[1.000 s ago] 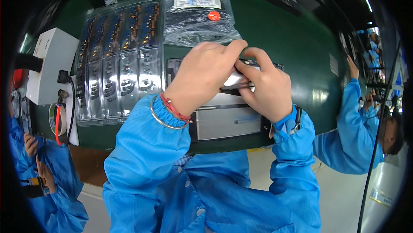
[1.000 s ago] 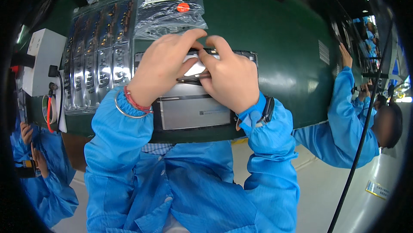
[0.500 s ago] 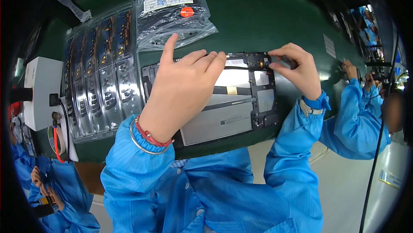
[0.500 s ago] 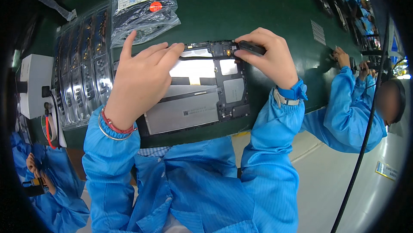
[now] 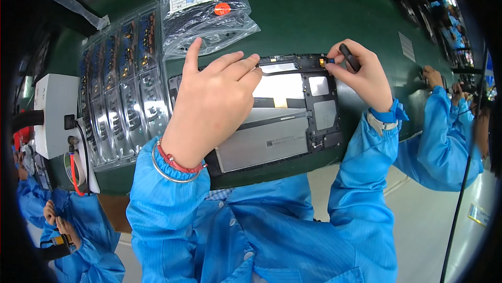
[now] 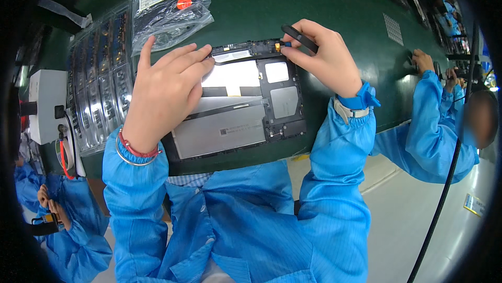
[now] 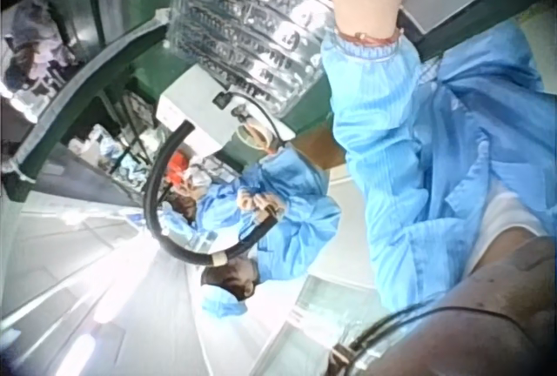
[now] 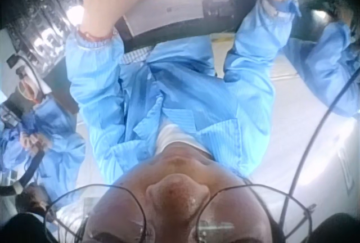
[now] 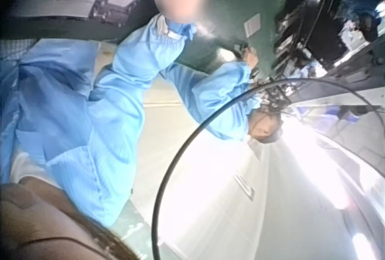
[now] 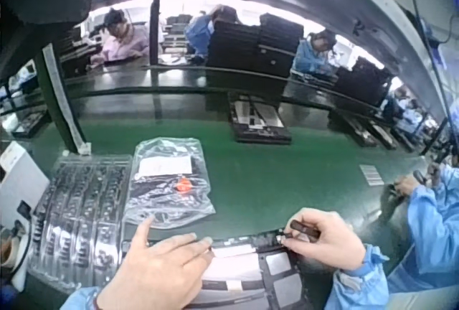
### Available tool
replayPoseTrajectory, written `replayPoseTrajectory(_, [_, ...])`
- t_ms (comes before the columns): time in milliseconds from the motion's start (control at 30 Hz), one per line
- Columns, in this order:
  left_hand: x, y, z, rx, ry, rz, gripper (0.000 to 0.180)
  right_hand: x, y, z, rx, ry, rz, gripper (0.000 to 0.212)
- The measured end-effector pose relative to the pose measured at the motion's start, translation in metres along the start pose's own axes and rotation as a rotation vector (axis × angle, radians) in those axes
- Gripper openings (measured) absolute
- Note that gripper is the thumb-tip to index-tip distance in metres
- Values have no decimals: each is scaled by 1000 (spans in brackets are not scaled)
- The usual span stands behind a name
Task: Assembling internal components of a tablet device.
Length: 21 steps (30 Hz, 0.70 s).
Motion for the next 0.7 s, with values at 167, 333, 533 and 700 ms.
replayPoseTrajectory(167, [5,-1,-4,48,-88,12,18,0,0,-1,35,88,-60,18])
replayPoseTrajectory(333, [14,-3,-7,26,-194,33,17,-1,1,4,65,161,-65,18])
replayPoseTrajectory(533, [29,-15,-10,-26,-344,292,15,-3,1,6,68,188,-83,18])
replayPoseTrajectory(700, [37,-29,-11,-211,-355,393,16,1,1,6,83,183,-111,20])
Point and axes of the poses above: each hand's wrist, its own y-axis away from the middle knuckle, its own z-axis out of the palm, x = y × z, the point moved 5 cm from there along -y, towards the middle knuckle, and after that the axes turned 14 degrees about -x, right-handed, at the moved point
